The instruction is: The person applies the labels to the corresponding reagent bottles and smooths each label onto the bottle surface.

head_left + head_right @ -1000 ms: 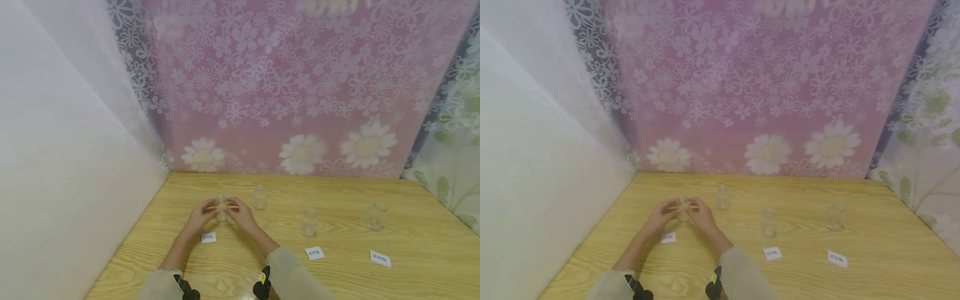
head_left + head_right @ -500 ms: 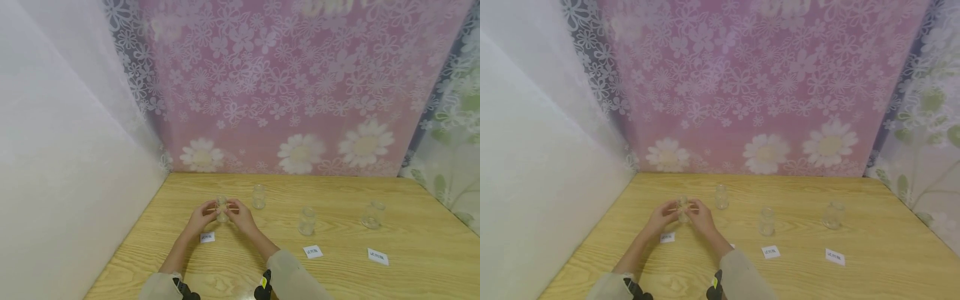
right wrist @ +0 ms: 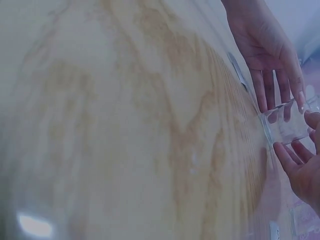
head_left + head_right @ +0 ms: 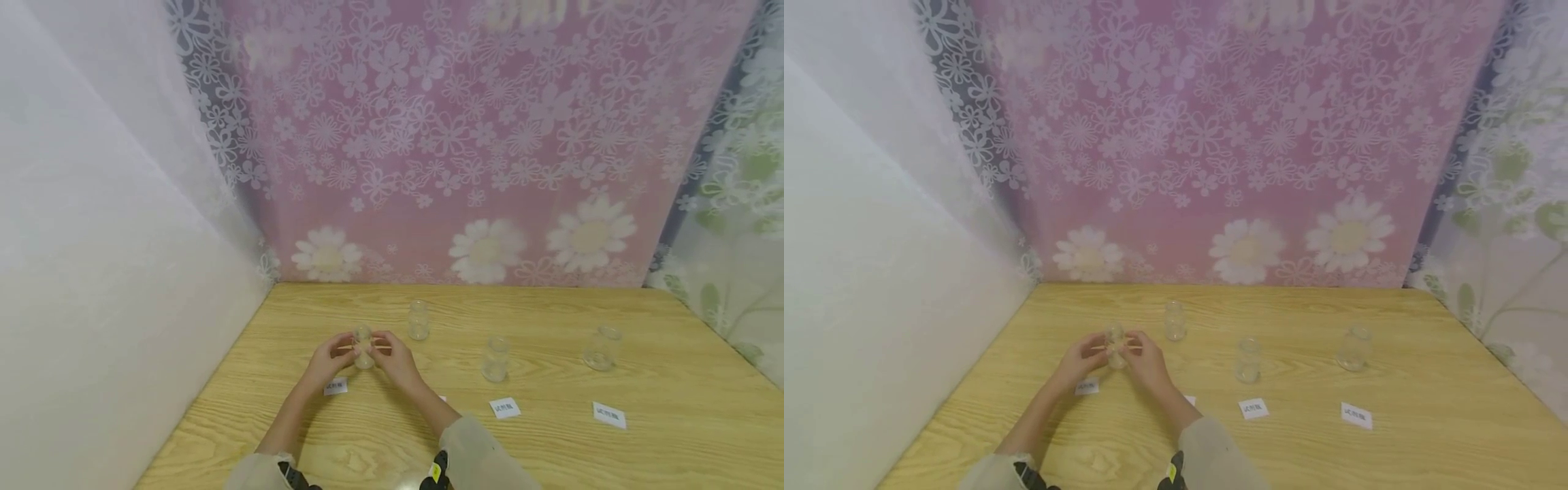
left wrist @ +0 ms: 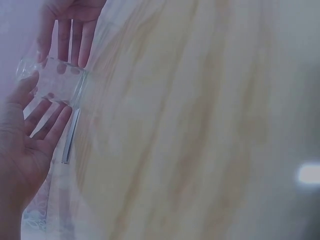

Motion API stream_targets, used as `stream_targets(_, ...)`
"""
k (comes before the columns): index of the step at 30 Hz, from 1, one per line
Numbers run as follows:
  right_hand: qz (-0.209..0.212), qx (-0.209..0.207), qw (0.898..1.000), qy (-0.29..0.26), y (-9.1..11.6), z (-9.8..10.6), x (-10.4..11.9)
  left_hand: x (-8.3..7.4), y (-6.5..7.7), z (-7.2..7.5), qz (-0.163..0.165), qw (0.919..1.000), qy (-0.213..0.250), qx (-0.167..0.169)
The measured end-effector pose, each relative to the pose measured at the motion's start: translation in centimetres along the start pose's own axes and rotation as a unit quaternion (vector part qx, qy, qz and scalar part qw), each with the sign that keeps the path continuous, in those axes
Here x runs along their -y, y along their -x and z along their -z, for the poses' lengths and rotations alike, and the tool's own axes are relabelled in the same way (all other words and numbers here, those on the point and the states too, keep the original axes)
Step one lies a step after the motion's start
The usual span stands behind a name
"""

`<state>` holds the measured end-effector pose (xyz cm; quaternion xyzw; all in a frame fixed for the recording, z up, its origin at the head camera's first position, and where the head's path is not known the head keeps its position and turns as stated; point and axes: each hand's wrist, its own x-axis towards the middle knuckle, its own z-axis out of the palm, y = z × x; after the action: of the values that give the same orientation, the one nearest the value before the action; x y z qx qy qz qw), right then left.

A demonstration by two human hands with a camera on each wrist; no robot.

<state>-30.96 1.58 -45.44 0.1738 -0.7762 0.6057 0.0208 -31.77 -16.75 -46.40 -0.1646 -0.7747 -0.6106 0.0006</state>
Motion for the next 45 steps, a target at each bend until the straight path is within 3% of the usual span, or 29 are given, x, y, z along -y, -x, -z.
stream_targets(5,-0.002,0.003,1.000,-0.014,0.4,-0.1,-0.3,0.1,0.3,0.0,-0.008,0.9999,-0.009,0.009)
stream_targets(16,0.003,-0.016,1.000,0.015,1.4,-0.3,0.5,-0.1,0.8,-0.2,-0.025,0.9984,-0.050,0.001)
stream_targets(20,0.017,-0.056,0.998,0.027,1.6,-0.3,0.6,-0.3,1.2,0.2,-0.024,0.9981,-0.057,-0.001)
stream_targets(25,0.070,-0.120,0.989,0.058,2.3,-0.7,0.6,-0.2,2.2,1.5,-0.019,0.9953,-0.089,-0.031)
stream_targets(27,0.089,-0.111,0.987,0.073,2.7,-1.0,0.6,-0.2,2.7,2.0,-0.022,0.9925,-0.112,-0.043)
stream_targets(30,0.098,-0.061,0.989,0.088,3.1,-1.5,0.4,-0.3,3.4,2.8,-0.021,0.9885,-0.141,-0.050)
stream_targets(35,0.080,0.002,0.993,0.086,3.7,-2.5,0.1,-0.2,4.6,3.8,-0.004,0.9838,-0.177,-0.031)
stream_targets(41,0.066,0.015,0.988,0.137,4.0,-3.5,0.4,0.1,5.5,4.3,-0.015,0.9780,-0.208,0.010)
stream_targets(45,0.079,0.002,0.974,0.211,3.8,-4.3,0.2,0.5,5.6,4.2,-0.030,0.9721,-0.232,0.015)
